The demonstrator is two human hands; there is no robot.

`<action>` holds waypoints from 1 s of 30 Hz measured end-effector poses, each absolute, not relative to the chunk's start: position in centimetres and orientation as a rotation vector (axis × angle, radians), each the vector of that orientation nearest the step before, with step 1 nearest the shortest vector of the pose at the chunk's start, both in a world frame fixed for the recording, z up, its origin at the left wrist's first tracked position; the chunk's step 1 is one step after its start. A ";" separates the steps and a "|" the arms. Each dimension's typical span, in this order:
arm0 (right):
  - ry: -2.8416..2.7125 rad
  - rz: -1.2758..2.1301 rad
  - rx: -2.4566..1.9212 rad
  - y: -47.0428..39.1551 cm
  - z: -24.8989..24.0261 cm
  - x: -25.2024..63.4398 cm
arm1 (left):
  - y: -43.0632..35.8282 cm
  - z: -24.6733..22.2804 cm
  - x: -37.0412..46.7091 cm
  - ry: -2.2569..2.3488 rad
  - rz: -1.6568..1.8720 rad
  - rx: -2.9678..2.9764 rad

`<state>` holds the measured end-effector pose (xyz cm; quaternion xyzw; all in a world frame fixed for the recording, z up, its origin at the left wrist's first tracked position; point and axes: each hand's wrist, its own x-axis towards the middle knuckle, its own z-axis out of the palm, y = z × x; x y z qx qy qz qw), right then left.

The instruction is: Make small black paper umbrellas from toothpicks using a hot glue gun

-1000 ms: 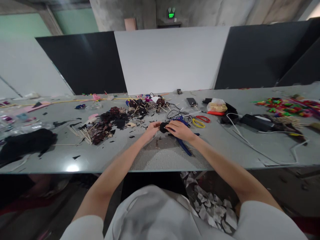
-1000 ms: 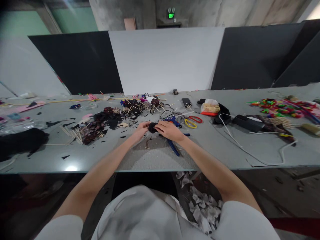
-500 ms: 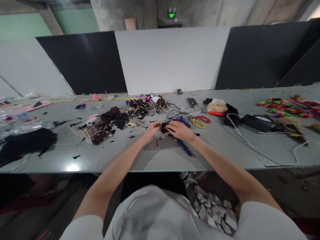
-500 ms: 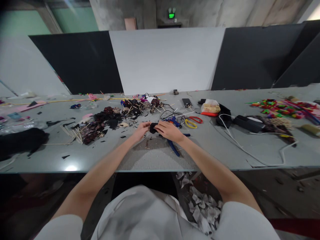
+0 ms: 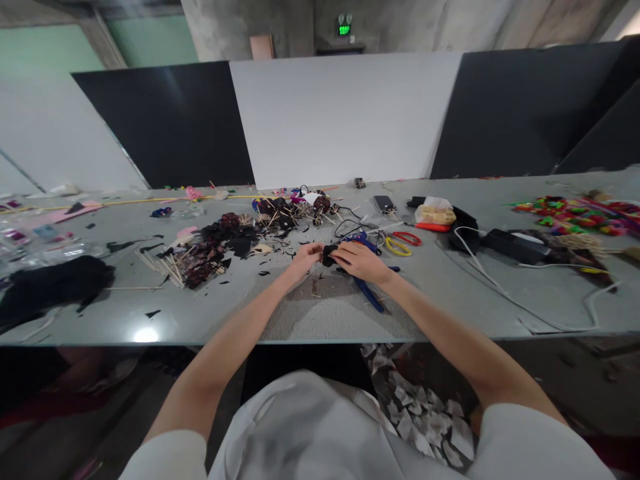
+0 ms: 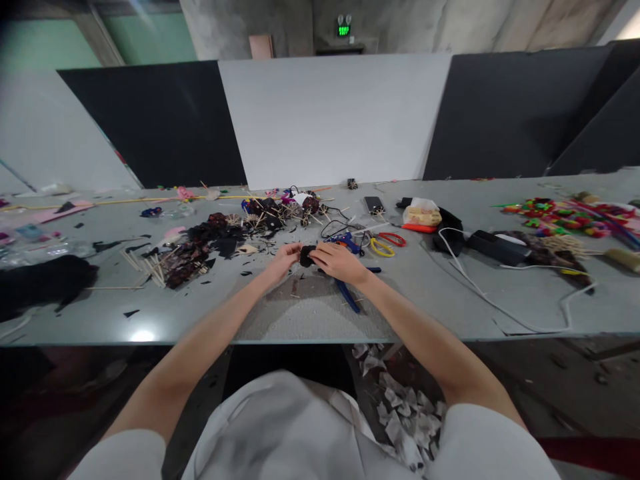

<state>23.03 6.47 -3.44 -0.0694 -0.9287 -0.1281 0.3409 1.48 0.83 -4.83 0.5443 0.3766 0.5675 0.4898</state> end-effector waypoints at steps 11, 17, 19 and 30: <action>-2.386 -0.155 -0.262 6.4 -3.4 22.8 | 0.8 -4.5 1.5 0.932 1.372 1.288; -2.381 -0.027 -0.308 6.1 -3.2 22.9 | 0.6 -4.1 1.7 0.966 1.371 1.282; -2.384 -0.023 -0.308 6.1 -3.1 22.9 | 0.5 -4.0 1.7 0.970 1.374 1.291; -2.230 0.092 -0.485 5.5 -2.5 23.0 | 1.2 -5.0 1.2 0.940 1.371 1.312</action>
